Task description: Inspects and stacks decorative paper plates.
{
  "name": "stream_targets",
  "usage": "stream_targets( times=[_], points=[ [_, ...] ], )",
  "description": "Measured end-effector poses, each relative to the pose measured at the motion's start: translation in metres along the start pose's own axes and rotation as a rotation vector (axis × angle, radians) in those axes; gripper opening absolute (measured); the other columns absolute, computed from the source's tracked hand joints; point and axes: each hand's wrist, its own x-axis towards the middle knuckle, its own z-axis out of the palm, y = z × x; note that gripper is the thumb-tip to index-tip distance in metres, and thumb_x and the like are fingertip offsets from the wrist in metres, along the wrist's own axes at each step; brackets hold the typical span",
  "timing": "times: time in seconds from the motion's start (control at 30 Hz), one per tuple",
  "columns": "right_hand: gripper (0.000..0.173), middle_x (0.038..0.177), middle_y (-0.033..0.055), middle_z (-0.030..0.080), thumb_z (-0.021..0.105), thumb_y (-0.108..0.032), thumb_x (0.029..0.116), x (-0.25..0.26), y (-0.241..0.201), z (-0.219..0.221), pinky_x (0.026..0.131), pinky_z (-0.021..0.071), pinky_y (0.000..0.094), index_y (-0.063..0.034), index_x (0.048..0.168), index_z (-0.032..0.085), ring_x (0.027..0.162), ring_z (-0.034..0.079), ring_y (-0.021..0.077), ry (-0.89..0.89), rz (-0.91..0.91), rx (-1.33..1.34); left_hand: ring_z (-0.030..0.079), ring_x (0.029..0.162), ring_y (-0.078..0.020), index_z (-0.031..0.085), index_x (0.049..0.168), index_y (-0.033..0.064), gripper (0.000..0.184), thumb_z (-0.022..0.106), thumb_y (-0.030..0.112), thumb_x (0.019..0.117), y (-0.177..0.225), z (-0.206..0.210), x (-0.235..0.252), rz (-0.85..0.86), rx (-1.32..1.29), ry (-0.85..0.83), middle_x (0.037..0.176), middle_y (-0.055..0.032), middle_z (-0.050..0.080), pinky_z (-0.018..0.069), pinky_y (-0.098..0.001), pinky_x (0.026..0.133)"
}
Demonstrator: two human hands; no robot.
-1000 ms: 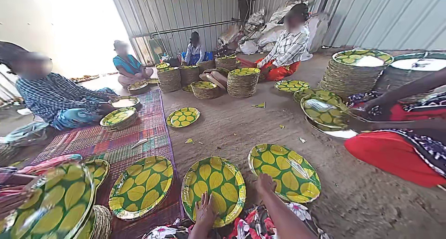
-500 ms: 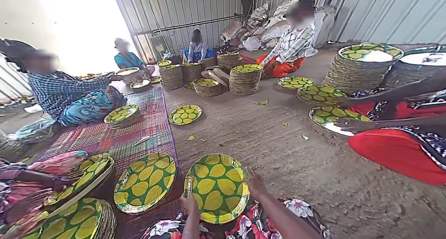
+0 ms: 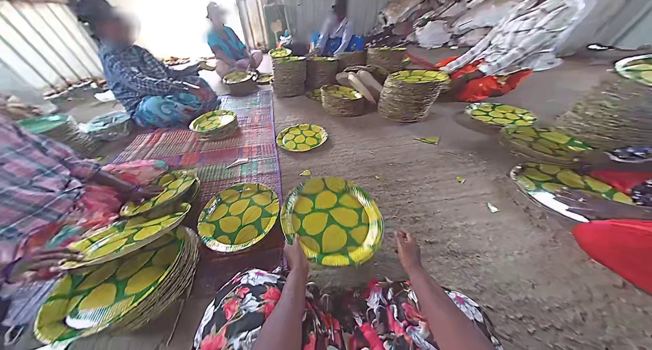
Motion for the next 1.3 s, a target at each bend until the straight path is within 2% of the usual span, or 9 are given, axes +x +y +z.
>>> stream_targets(
  times=[0.13, 0.2, 0.27, 0.33, 0.47, 0.57, 0.73, 1.0, 1.3],
  points=[
    [0.043, 0.144, 0.0316, 0.053, 0.048, -0.02, 0.1106, 0.002, 0.002, 0.003, 0.105, 0.0457, 0.0562, 0.0075, 0.144, 0.05, 0.13, 0.056, 0.0435, -0.038, 0.004, -0.05, 0.05, 0.135, -0.0381, 0.04, 0.15, -0.007, 0.049, 0.045, 0.024, 0.1117, 0.03, -0.017, 0.016, -0.023, -0.375, 0.22, 0.147, -0.0307, 0.049, 0.04, -0.0526, 0.112],
    [0.043, 0.141, 0.031, 0.056, 0.051, -0.021, 0.1088, 0.014, 0.015, 0.009, 0.107, 0.0452, 0.0542, 0.0089, 0.14, 0.053, 0.129, 0.057, 0.0418, -0.039, -0.026, -0.077, 0.059, 0.116, -0.0337, 0.037, 0.151, -0.0044, 0.051, 0.041, 0.03, 0.1128, 0.033, -0.024, 0.026, -0.1, -0.421, 0.218, 0.137, -0.0284, 0.054, 0.0494, -0.0492, 0.098],
    [0.042, 0.138, 0.0301, 0.059, 0.052, -0.02, 0.1077, 0.016, 0.019, 0.011, 0.108, 0.0452, 0.0534, 0.0092, 0.137, 0.056, 0.129, 0.058, 0.0407, -0.063, -0.038, -0.133, 0.057, 0.079, -0.0208, 0.042, 0.141, -0.0056, 0.05, 0.033, 0.035, 0.1141, 0.023, -0.024, 0.027, -0.173, -0.336, 0.057, 0.105, -0.0183, 0.057, 0.0514, -0.0361, 0.071],
    [0.037, 0.137, 0.0313, 0.059, 0.052, -0.015, 0.1085, 0.011, 0.006, 0.009, 0.108, 0.0444, 0.0562, 0.0095, 0.136, 0.057, 0.128, 0.058, 0.0434, -0.08, -0.039, -0.202, 0.057, 0.074, -0.0191, 0.044, 0.137, -0.0064, 0.048, 0.028, 0.033, 0.1146, 0.007, -0.015, 0.019, -0.213, -0.177, -0.249, 0.101, -0.017, 0.06, 0.0496, -0.0338, 0.068],
    [0.034, 0.137, 0.0267, 0.062, 0.05, -0.013, 0.1087, 0.003, -0.005, 0.006, 0.112, 0.0425, 0.053, 0.0036, 0.137, 0.061, 0.13, 0.059, 0.0397, -0.263, 0.001, -0.392, 0.066, 0.11, -0.0324, 0.05, 0.143, -0.0036, 0.043, 0.039, 0.025, 0.1131, -0.029, 0.015, -0.008, 0.003, 0.732, -0.824, 0.131, -0.0242, 0.064, 0.0516, -0.0476, 0.097],
    [0.034, 0.134, 0.0238, 0.065, 0.048, -0.017, 0.1097, 0.005, 0.0, 0.013, 0.111, 0.0444, 0.0523, 0.0008, 0.135, 0.064, 0.127, 0.062, 0.0366, -0.498, -0.007, -0.497, 0.046, 0.142, -0.0439, 0.047, 0.152, 0.0064, 0.057, 0.062, 0.03, 0.1019, -0.046, 0.019, -0.037, 0.355, 1.387, -1.06, 0.158, -0.0249, 0.041, 0.0397, -0.0629, 0.114],
    [0.036, 0.139, 0.0233, 0.062, 0.051, -0.022, 0.1074, -0.006, -0.001, 0.021, 0.111, 0.0421, 0.0598, -0.0021, 0.133, 0.064, 0.133, 0.057, 0.0389, -0.793, -0.072, -0.747, 0.052, 0.139, -0.0367, 0.056, 0.145, 0.0065, 0.044, 0.053, 0.027, 0.1062, -0.058, 0.018, -0.021, 0.393, 1.359, -1.031, 0.153, -0.0211, 0.049, 0.0428, -0.055, 0.115],
    [0.037, 0.14, 0.0254, 0.061, 0.05, -0.021, 0.1076, -0.013, -0.005, 0.013, 0.111, 0.0411, 0.0616, -0.0003, 0.135, 0.062, 0.135, 0.055, 0.0402, -0.876, -0.081, -0.76, 0.058, 0.132, -0.0346, 0.056, 0.141, -0.0005, 0.039, 0.047, 0.021, 0.1096, -0.056, 0.01, -0.011, 0.299, 1.172, -1.006, 0.14, -0.0232, 0.06, 0.0423, -0.049, 0.115],
    [0.04, 0.138, 0.0262, 0.061, 0.051, -0.028, 0.1079, -0.009, -0.005, 0.015, 0.109, 0.042, 0.0619, -0.0015, 0.134, 0.064, 0.133, 0.056, 0.0414, -0.927, -0.089, -0.732, 0.068, 0.115, -0.0337, 0.058, 0.138, -0.0024, 0.036, 0.047, 0.015, 0.1092, 0.027, -0.041, -0.022, 0.458, 0.941, -0.711, 0.129, -0.0237, 0.067, 0.0507, -0.0484, 0.105]
  ],
)
